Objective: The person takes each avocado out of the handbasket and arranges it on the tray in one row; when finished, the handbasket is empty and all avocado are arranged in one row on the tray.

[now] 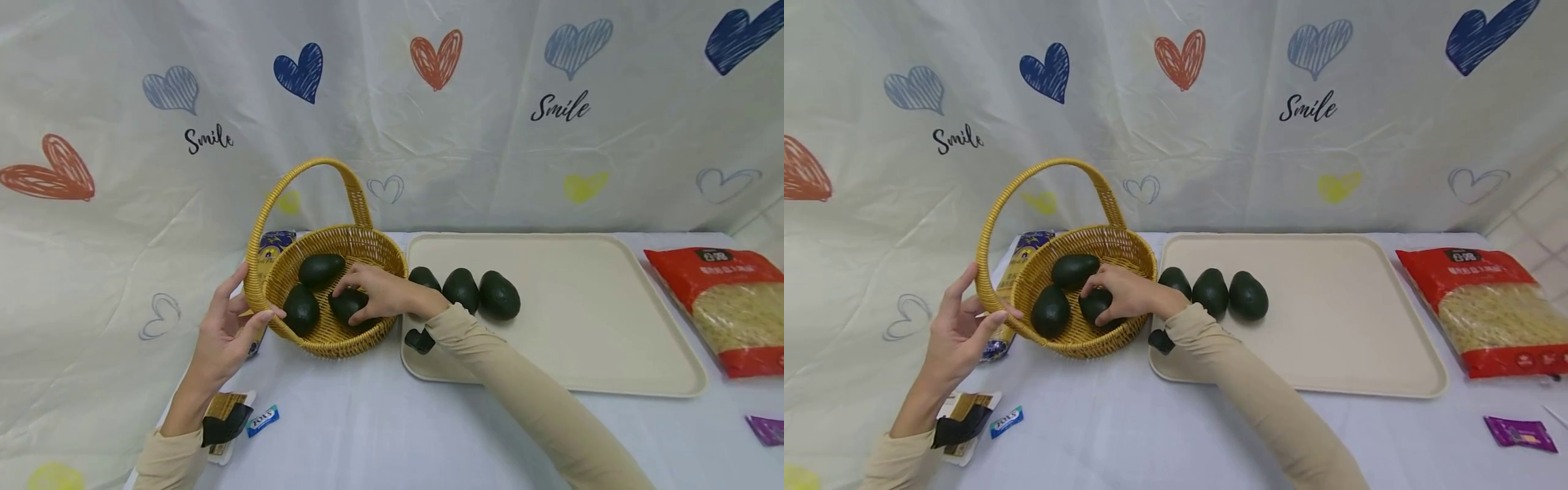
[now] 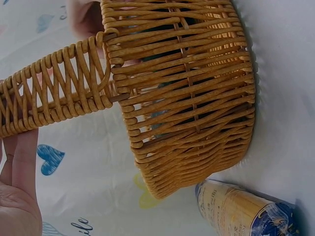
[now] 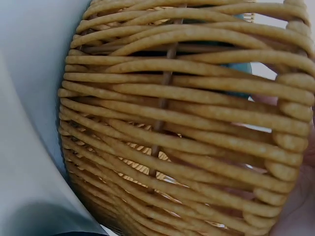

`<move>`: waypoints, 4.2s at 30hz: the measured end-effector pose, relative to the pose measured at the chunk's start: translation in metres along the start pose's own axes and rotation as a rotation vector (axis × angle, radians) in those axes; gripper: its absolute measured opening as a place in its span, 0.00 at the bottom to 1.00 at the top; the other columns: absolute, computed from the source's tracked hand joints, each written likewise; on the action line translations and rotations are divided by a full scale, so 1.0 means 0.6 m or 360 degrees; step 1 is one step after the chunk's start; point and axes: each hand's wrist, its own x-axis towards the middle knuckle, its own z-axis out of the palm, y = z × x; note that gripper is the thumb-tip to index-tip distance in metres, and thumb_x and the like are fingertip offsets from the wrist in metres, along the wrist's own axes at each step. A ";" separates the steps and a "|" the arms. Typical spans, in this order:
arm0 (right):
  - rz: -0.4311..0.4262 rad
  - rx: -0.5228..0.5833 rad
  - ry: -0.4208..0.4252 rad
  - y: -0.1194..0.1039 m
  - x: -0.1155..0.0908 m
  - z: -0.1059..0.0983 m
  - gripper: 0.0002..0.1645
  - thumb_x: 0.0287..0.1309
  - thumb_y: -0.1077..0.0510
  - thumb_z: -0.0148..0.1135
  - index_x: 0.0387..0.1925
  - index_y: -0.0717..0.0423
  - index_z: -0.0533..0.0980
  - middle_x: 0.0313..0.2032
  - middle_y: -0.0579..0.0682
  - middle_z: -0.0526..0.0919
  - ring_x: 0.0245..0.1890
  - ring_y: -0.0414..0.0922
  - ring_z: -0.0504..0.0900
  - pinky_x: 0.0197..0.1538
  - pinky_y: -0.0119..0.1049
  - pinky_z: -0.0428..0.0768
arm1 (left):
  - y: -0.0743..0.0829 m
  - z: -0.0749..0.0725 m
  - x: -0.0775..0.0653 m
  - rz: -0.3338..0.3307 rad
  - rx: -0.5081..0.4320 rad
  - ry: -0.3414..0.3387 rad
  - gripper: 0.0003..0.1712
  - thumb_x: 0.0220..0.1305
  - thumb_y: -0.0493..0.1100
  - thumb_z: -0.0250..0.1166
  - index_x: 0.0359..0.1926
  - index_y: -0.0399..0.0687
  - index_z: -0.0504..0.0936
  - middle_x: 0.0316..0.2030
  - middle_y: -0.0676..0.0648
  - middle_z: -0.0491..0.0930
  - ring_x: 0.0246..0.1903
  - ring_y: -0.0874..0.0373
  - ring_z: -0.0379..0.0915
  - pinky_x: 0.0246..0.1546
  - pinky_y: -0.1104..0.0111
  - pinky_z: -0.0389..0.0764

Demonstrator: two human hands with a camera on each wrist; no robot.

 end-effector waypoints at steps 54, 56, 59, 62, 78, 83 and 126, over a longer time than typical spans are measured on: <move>0.0287 0.0278 0.0758 0.001 -0.292 -0.133 0.33 0.57 0.58 0.80 0.64 0.51 0.79 0.62 0.49 0.80 0.52 0.47 0.81 0.45 0.36 0.87 | -0.002 0.003 -0.006 -0.0032 0.0048 -0.0007 0.43 0.74 0.29 0.61 0.81 0.34 0.49 0.45 0.58 0.88 0.45 0.66 0.86 0.51 0.77 0.83; 0.0374 0.0249 0.0801 0.017 -0.327 -0.140 0.33 0.58 0.57 0.79 0.65 0.50 0.78 0.61 0.50 0.80 0.51 0.45 0.81 0.45 0.33 0.86 | -0.004 0.004 -0.006 -0.0006 0.0027 -0.0005 0.43 0.74 0.29 0.61 0.81 0.34 0.49 0.45 0.57 0.88 0.45 0.65 0.86 0.52 0.77 0.82; 0.0520 0.0214 0.0869 0.043 -0.375 -0.146 0.33 0.60 0.56 0.78 0.66 0.49 0.77 0.59 0.50 0.80 0.48 0.40 0.81 0.43 0.28 0.84 | -0.008 0.006 -0.005 0.0041 -0.0048 -0.0004 0.43 0.73 0.27 0.61 0.81 0.33 0.49 0.45 0.53 0.88 0.46 0.64 0.86 0.52 0.76 0.82; 0.0655 0.0177 0.0917 0.068 -0.412 -0.146 0.34 0.61 0.55 0.78 0.68 0.50 0.76 0.58 0.52 0.80 0.45 0.34 0.81 0.43 0.25 0.82 | -0.011 0.008 -0.004 0.0063 -0.0097 0.0000 0.43 0.72 0.25 0.61 0.81 0.33 0.50 0.45 0.51 0.88 0.46 0.63 0.86 0.52 0.76 0.82; 0.1034 0.0248 0.0819 0.159 -0.460 -0.090 0.37 0.67 0.46 0.72 0.70 0.57 0.71 0.63 0.67 0.76 0.55 0.61 0.77 0.47 0.41 0.76 | -0.010 0.007 -0.005 0.0047 -0.0110 0.0007 0.44 0.71 0.23 0.62 0.81 0.33 0.50 0.45 0.52 0.88 0.47 0.63 0.87 0.53 0.76 0.82; 0.1057 0.0256 0.0808 0.165 -0.450 -0.081 0.38 0.66 0.46 0.72 0.70 0.58 0.71 0.62 0.68 0.76 0.54 0.60 0.79 0.45 0.38 0.78 | -0.011 0.006 -0.004 0.0062 -0.0134 -0.0006 0.44 0.72 0.25 0.61 0.81 0.33 0.49 0.46 0.51 0.88 0.46 0.63 0.87 0.52 0.77 0.82; 0.1072 0.0366 0.0658 0.157 -0.450 -0.082 0.40 0.75 0.45 0.62 0.77 0.60 0.62 0.67 0.70 0.70 0.49 0.54 0.83 0.50 0.42 0.79 | 0.011 0.008 -0.015 -0.0104 0.0420 0.0065 0.58 0.53 0.11 0.66 0.81 0.38 0.55 0.56 0.62 0.80 0.54 0.69 0.80 0.50 0.82 0.80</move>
